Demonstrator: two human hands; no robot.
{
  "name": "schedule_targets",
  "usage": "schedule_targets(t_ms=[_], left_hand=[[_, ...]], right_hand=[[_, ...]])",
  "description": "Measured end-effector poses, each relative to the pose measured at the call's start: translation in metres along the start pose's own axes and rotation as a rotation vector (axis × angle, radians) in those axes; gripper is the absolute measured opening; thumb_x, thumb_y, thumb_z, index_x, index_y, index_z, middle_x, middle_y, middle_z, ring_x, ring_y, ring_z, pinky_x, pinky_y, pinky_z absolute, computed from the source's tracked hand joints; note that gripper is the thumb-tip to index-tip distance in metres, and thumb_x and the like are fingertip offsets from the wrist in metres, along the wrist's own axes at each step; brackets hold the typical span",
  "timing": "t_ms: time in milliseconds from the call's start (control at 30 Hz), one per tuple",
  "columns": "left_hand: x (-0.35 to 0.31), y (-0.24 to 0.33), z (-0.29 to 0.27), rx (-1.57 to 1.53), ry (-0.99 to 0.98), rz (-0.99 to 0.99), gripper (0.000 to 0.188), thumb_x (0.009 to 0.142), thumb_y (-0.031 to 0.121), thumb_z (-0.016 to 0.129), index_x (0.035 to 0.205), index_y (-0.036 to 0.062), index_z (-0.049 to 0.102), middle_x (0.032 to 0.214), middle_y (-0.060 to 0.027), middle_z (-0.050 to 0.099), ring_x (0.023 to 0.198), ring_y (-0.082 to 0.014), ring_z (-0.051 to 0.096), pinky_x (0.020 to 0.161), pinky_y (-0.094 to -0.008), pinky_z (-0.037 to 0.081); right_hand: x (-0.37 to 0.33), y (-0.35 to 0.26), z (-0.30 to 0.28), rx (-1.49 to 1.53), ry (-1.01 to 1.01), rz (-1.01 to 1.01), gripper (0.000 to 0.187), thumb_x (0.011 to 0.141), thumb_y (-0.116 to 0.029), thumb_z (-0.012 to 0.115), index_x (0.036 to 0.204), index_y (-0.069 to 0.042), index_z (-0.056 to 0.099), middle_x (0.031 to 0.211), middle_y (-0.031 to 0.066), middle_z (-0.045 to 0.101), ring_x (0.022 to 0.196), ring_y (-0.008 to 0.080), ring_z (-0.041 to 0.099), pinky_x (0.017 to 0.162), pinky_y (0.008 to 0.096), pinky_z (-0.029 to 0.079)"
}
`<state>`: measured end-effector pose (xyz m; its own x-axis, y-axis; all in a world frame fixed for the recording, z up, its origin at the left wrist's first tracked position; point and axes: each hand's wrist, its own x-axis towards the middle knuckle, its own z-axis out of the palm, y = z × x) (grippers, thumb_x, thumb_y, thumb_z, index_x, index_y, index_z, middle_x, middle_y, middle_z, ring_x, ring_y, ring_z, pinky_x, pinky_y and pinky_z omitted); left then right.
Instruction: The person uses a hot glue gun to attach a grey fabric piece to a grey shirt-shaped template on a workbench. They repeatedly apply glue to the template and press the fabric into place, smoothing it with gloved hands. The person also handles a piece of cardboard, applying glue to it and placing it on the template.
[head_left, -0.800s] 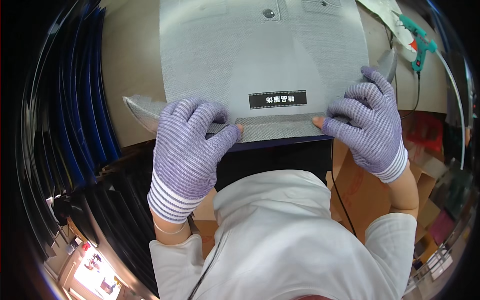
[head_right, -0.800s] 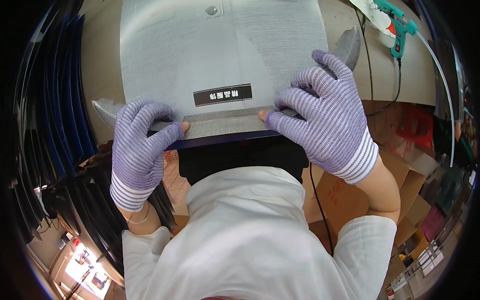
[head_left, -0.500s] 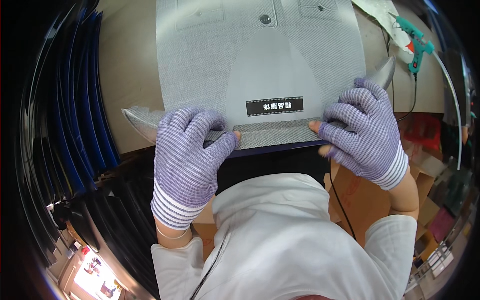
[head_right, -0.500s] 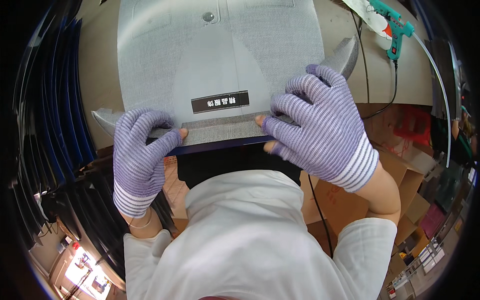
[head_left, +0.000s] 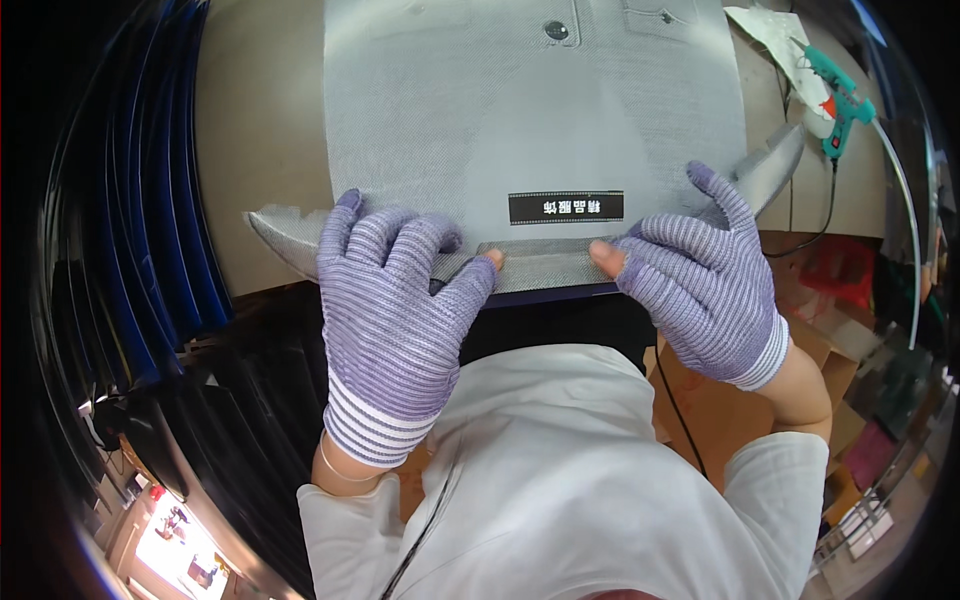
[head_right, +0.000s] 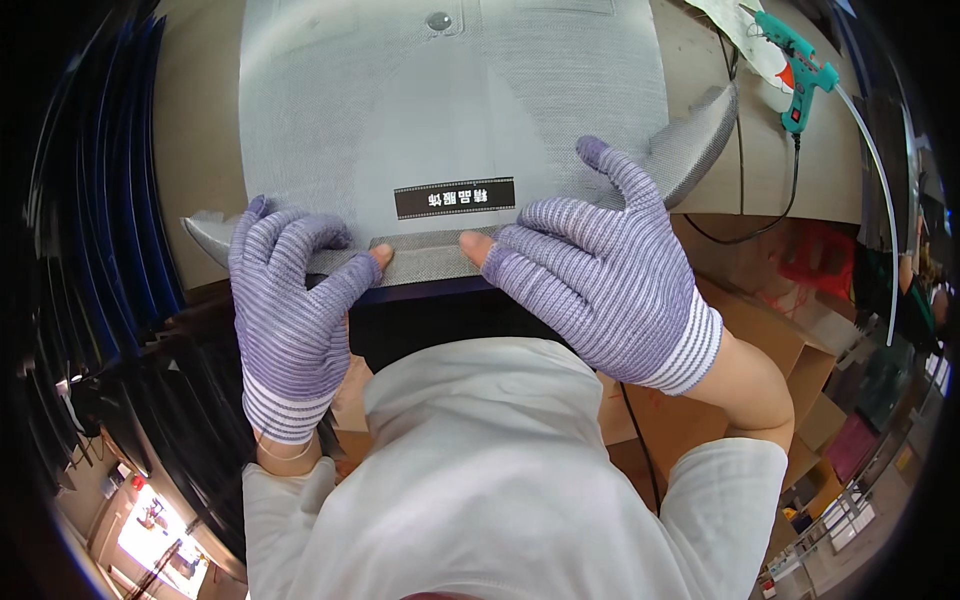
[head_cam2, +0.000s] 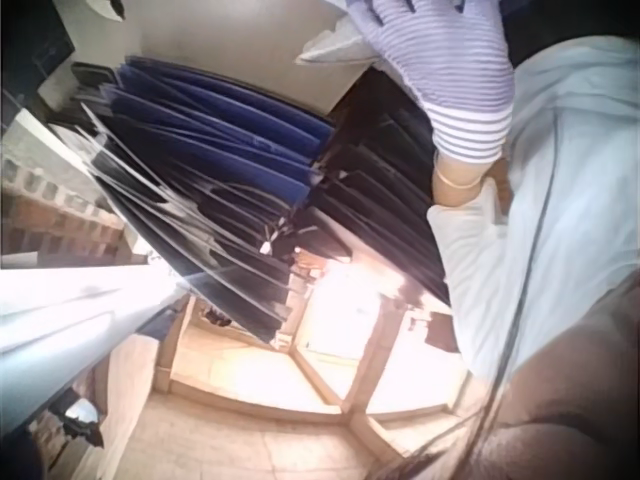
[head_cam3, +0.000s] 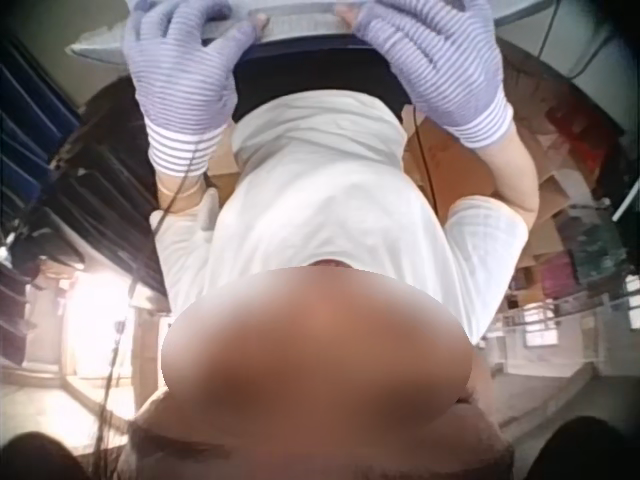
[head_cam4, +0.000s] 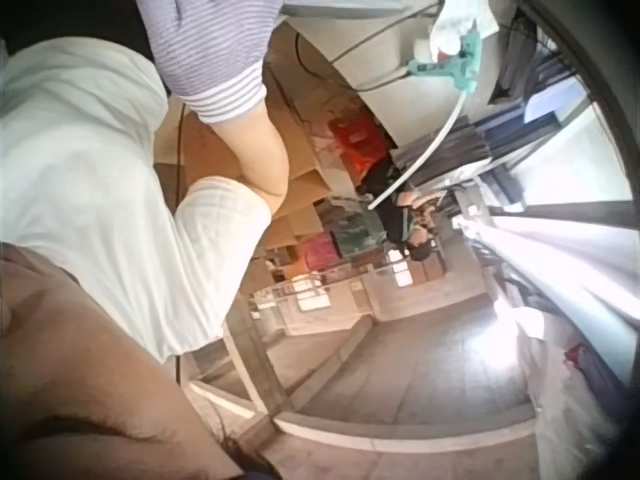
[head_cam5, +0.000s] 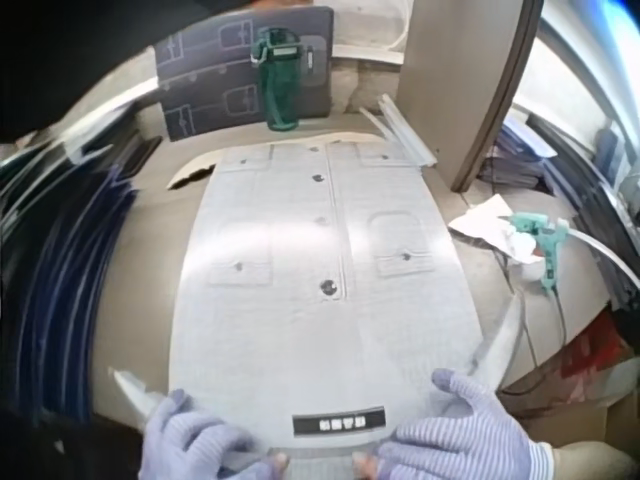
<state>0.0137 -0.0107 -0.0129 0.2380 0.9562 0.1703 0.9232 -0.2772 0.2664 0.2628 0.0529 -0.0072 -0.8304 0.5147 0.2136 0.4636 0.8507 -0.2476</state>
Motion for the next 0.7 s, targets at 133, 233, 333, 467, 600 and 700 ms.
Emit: schedule_targets(t_ms=[133, 233, 333, 467, 600, 700], left_hand=[[0.003, 0.003, -0.004, -0.005, -0.004, 0.023, 0.02, 0.066, 0.019, 0.08, 0.085, 0.0174, 0.073, 0.09, -0.0076, 0.062, 0.092, -0.0285, 0.059, 0.105, -0.0566, 0.038], [0.004, 0.004, -0.006, -0.001, -0.024, 0.017, 0.023, 0.064, 0.019, 0.081, 0.085, 0.0163, 0.073, 0.092, -0.0083, 0.061, 0.093, -0.0293, 0.059, 0.106, -0.0585, 0.037], [0.003, 0.003, -0.004, -0.004, -0.036, 0.007, 0.025, 0.063, 0.018, 0.082, 0.086, 0.0163, 0.073, 0.092, -0.0087, 0.061, 0.093, -0.0292, 0.059, 0.106, -0.0597, 0.036], [0.0, 0.003, -0.002, -0.018, -0.044, -0.017, 0.024, 0.063, 0.019, 0.082, 0.085, 0.0173, 0.073, 0.09, -0.0087, 0.062, 0.092, -0.0282, 0.059, 0.107, -0.0601, 0.035], [0.002, 0.006, -0.004, -0.016, -0.046, -0.023, 0.022, 0.063, 0.019, 0.083, 0.083, 0.0175, 0.073, 0.091, -0.0087, 0.062, 0.093, -0.0279, 0.059, 0.108, -0.0592, 0.035], [0.002, 0.004, -0.001, -0.038, -0.028, -0.033, 0.024, 0.061, 0.019, 0.083, 0.083, 0.0169, 0.073, 0.091, -0.0084, 0.062, 0.093, -0.0287, 0.059, 0.107, -0.0577, 0.035]], right_hand=[[0.015, 0.0, 0.004, 0.097, -0.001, -0.059, 0.033, 0.081, -0.013, 0.067, 0.113, -0.017, 0.071, 0.09, 0.0019, 0.07, 0.089, 0.0189, 0.067, 0.105, 0.062, 0.035], [0.035, -0.008, 0.019, 0.122, 0.027, -0.123, 0.029, 0.083, -0.015, 0.068, 0.112, -0.018, 0.071, 0.092, 0.0024, 0.07, 0.088, 0.0182, 0.068, 0.105, 0.0636, 0.033], [0.043, -0.008, 0.018, 0.089, 0.022, -0.173, 0.024, 0.084, -0.016, 0.07, 0.107, -0.018, 0.073, 0.091, 0.0014, 0.069, 0.085, 0.0163, 0.067, 0.106, 0.0648, 0.032], [0.01, 0.01, -0.014, 0.039, -0.119, -0.047, 0.023, 0.081, -0.014, 0.073, 0.103, -0.019, 0.074, 0.087, 0.0012, 0.068, 0.083, 0.0169, 0.067, 0.106, 0.0637, 0.033], [0.0, 0.015, -0.021, -0.049, -0.075, -0.025, 0.022, 0.078, -0.014, 0.075, 0.099, -0.019, 0.074, 0.082, 0.0019, 0.067, 0.081, 0.0185, 0.067, 0.106, 0.0626, 0.034], [0.007, 0.008, -0.013, -0.015, -0.029, -0.047, 0.024, 0.077, -0.014, 0.075, 0.101, -0.017, 0.073, 0.084, 0.0025, 0.068, 0.084, 0.0196, 0.067, 0.105, 0.0624, 0.035]])
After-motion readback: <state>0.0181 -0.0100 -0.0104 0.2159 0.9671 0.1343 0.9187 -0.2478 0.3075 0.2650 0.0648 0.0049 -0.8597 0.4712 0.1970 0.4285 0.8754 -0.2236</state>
